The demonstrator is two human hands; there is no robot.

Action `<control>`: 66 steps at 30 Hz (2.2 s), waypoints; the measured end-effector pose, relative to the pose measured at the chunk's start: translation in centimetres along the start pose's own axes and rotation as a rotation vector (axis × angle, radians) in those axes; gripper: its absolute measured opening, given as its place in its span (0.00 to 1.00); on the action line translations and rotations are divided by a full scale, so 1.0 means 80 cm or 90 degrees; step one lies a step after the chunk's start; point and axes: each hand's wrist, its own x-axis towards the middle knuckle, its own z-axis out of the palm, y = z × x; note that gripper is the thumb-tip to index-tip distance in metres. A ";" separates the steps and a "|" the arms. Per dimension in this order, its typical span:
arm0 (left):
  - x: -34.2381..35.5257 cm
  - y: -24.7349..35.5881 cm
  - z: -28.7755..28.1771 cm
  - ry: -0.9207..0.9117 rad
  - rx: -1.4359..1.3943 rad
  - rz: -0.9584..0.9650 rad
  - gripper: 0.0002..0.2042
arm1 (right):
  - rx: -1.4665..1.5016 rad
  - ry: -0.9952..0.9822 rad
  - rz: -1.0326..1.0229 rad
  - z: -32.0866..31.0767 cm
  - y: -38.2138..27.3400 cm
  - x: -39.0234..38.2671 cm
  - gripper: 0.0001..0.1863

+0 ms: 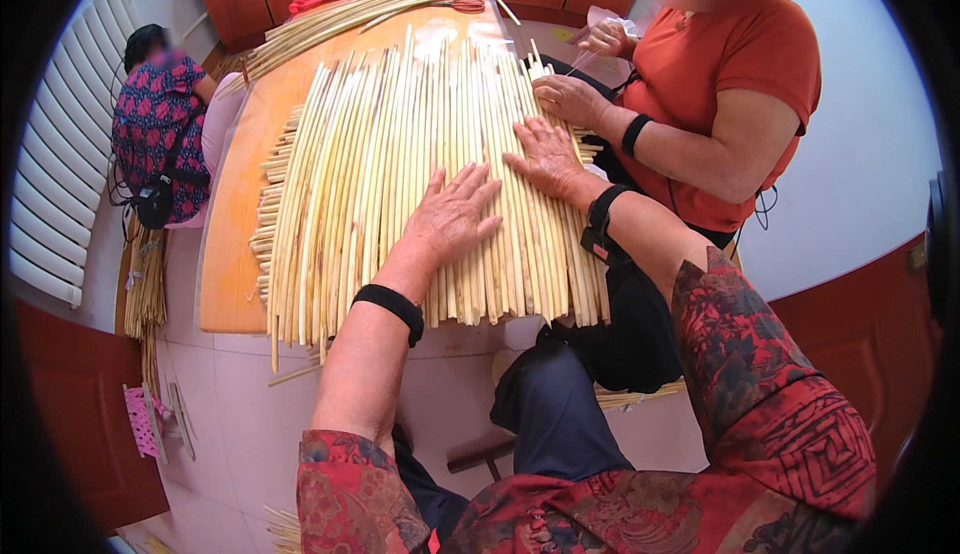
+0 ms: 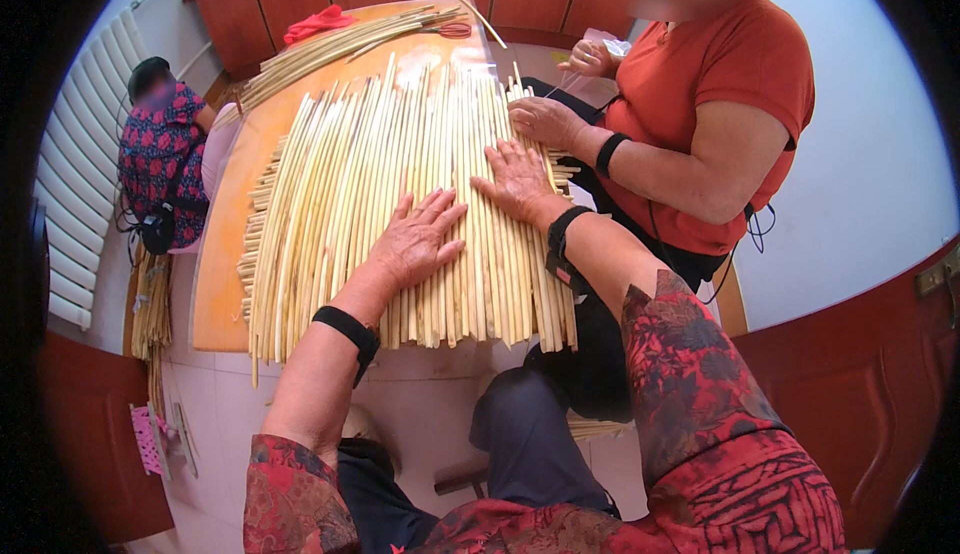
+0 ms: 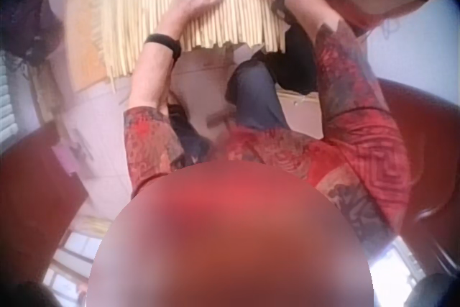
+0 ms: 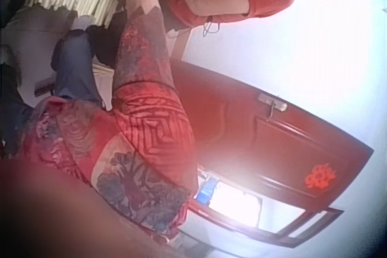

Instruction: The person works on a large mat made of long straws at a table, using their hands to align and weave the straws together while another person assists.

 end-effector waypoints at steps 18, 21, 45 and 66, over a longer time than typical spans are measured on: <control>0.001 -0.003 0.002 -0.007 0.008 0.030 0.26 | 0.051 0.065 -0.073 -0.003 0.018 0.009 0.40; 0.001 -0.001 0.003 0.000 0.006 0.022 0.25 | 0.181 0.071 -0.166 -0.027 0.030 0.007 0.38; 0.003 0.003 -0.002 -0.019 0.026 0.012 0.26 | 0.041 0.207 -0.253 -0.029 0.029 -0.121 0.27; 0.044 0.054 0.001 -0.012 -0.029 0.071 0.32 | 0.078 0.075 -0.197 0.011 0.023 -0.062 0.34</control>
